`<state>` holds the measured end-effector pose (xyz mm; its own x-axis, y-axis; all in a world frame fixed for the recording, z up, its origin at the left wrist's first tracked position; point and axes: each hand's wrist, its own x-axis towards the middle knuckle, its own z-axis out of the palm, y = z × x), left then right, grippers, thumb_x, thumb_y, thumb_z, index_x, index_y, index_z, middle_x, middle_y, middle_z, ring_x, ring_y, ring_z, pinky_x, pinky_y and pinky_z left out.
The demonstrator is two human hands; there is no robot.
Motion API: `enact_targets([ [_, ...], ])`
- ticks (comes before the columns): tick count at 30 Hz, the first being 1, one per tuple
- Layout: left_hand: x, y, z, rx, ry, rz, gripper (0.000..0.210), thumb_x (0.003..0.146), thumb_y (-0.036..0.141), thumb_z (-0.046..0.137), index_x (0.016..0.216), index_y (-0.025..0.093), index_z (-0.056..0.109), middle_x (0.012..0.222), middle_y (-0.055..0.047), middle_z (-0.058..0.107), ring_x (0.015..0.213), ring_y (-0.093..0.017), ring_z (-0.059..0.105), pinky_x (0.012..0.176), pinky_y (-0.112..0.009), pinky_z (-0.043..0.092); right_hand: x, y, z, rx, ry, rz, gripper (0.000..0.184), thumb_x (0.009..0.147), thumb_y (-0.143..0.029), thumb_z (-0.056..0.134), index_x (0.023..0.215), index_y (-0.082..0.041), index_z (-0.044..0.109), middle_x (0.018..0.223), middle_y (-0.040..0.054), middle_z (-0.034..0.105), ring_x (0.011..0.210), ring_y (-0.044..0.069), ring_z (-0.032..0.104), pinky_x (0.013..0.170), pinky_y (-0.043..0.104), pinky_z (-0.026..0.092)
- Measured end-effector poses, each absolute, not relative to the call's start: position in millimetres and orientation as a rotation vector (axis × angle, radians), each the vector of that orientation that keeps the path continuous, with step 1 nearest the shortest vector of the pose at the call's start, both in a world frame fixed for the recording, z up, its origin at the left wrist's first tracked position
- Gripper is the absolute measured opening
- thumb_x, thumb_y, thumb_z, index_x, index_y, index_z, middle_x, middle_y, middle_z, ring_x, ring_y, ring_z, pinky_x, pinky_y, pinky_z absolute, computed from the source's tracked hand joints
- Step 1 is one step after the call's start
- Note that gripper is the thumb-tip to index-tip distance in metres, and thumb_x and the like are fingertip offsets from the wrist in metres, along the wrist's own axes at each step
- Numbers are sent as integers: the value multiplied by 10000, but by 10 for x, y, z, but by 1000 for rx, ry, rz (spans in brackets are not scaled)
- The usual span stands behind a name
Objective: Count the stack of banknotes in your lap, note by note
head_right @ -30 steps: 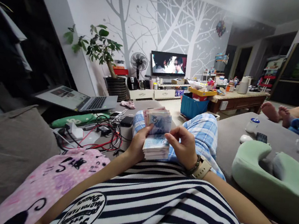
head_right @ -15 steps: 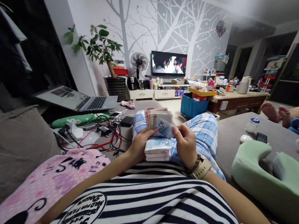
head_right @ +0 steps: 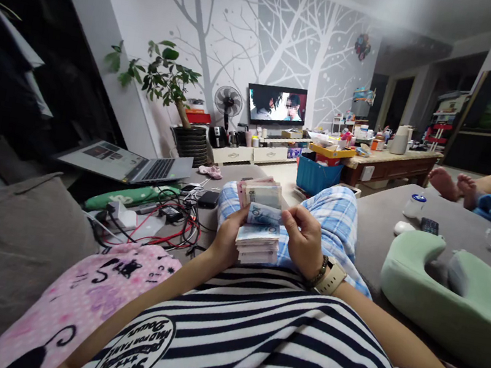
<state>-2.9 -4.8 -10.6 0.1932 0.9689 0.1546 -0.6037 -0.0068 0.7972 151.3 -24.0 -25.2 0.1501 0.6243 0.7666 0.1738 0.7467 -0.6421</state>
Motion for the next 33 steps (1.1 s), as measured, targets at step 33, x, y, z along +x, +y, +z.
enact_targets([
  [33,-23,-66,-74,837,527,1329,392,671,386,827,965,137,758,916,-88,800,1035,-337,733,917,-418,575,1512,-247,-252,-646,-1438,420,313,950,-477,601,766,-225,615,653,-11,535,626,164,457,615,313,394],
])
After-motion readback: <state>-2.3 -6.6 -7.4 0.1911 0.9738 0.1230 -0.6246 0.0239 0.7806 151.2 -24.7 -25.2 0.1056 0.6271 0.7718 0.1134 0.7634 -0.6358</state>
